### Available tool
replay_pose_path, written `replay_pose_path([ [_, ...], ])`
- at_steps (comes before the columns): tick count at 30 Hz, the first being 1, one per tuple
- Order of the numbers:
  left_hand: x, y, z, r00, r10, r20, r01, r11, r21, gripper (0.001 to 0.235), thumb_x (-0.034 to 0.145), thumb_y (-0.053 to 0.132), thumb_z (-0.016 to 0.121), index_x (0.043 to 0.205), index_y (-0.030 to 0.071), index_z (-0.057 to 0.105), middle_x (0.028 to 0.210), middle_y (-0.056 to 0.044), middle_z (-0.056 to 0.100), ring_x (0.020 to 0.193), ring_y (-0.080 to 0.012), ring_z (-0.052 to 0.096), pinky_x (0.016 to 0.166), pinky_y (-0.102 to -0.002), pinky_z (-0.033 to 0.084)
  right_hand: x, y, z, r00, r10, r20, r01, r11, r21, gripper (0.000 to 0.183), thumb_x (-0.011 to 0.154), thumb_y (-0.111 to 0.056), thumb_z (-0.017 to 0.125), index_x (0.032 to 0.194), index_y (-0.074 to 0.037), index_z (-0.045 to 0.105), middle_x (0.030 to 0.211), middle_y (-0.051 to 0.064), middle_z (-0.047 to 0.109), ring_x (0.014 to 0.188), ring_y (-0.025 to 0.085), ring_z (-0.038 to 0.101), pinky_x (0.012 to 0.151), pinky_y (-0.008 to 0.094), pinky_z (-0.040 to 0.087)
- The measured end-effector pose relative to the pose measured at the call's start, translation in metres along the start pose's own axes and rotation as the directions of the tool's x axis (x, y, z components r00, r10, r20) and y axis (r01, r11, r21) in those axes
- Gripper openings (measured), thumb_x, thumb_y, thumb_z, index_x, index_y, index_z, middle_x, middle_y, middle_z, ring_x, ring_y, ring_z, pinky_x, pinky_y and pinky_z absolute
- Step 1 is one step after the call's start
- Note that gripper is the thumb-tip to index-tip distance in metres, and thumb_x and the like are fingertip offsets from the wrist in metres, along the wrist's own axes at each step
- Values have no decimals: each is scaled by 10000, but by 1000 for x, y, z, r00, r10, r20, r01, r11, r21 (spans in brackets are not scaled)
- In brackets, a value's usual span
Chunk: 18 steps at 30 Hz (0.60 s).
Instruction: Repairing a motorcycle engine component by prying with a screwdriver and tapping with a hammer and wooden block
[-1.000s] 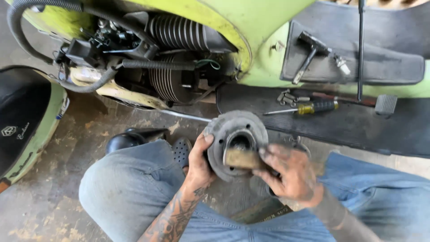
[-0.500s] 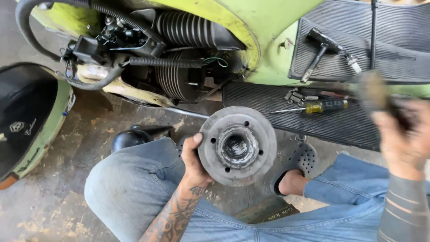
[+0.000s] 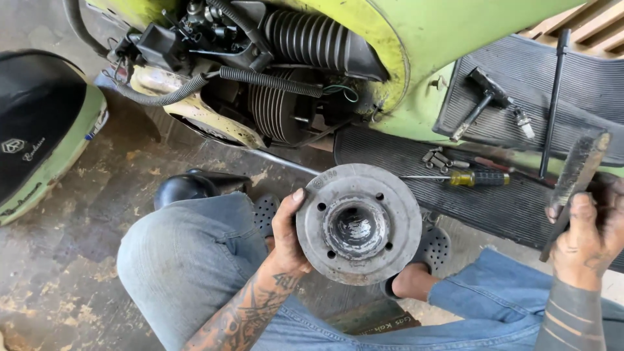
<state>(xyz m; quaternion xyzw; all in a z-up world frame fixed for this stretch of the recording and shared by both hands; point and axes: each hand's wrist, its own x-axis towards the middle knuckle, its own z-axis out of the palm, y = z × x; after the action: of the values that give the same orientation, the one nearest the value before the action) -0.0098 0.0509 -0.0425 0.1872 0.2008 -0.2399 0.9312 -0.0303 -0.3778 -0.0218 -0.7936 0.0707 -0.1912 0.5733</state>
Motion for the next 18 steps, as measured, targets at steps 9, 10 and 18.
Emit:
replay_pose_path([
  [9, -6, -1, -3, 995, -95, -36, 95, 995, -8, 759, 863, 540, 505, 1293, -80, 589, 1185, -305, 663, 904, -341, 639, 741, -465, 541, 4, -10, 16, 1000, 9, 12, -10, 996, 93, 417, 1167, -294, 497, 1520, -115, 365, 1281, 46, 480, 860, 108, 473, 724, 238, 428],
  [10, -5, -1, -3, 995, -93, -35, 93, 996, -11, 759, 863, 540, 505, 1293, -80, 589, 1185, -305, 663, 904, -341, 639, 741, -465, 541, 5, -7, 13, 1000, 6, 15, -8, 996, 92, 417, 1167, -294, 497, 1520, -115, 365, 1281, 46, 480, 860, 108, 473, 724, 238, 428],
  [18, -3, 2, 3, 991, -107, -79, 105, 994, -41, 818, 850, 599, 507, 1336, -56, 573, 1254, -315, 639, 901, -321, 629, 700, -432, 533, 8, -3, 11, 996, 91, 21, -93, 985, 142, 417, 1183, -288, 455, 1587, -240, 363, 1070, -13, 494, 854, 99, 509, 661, 228, 409],
])
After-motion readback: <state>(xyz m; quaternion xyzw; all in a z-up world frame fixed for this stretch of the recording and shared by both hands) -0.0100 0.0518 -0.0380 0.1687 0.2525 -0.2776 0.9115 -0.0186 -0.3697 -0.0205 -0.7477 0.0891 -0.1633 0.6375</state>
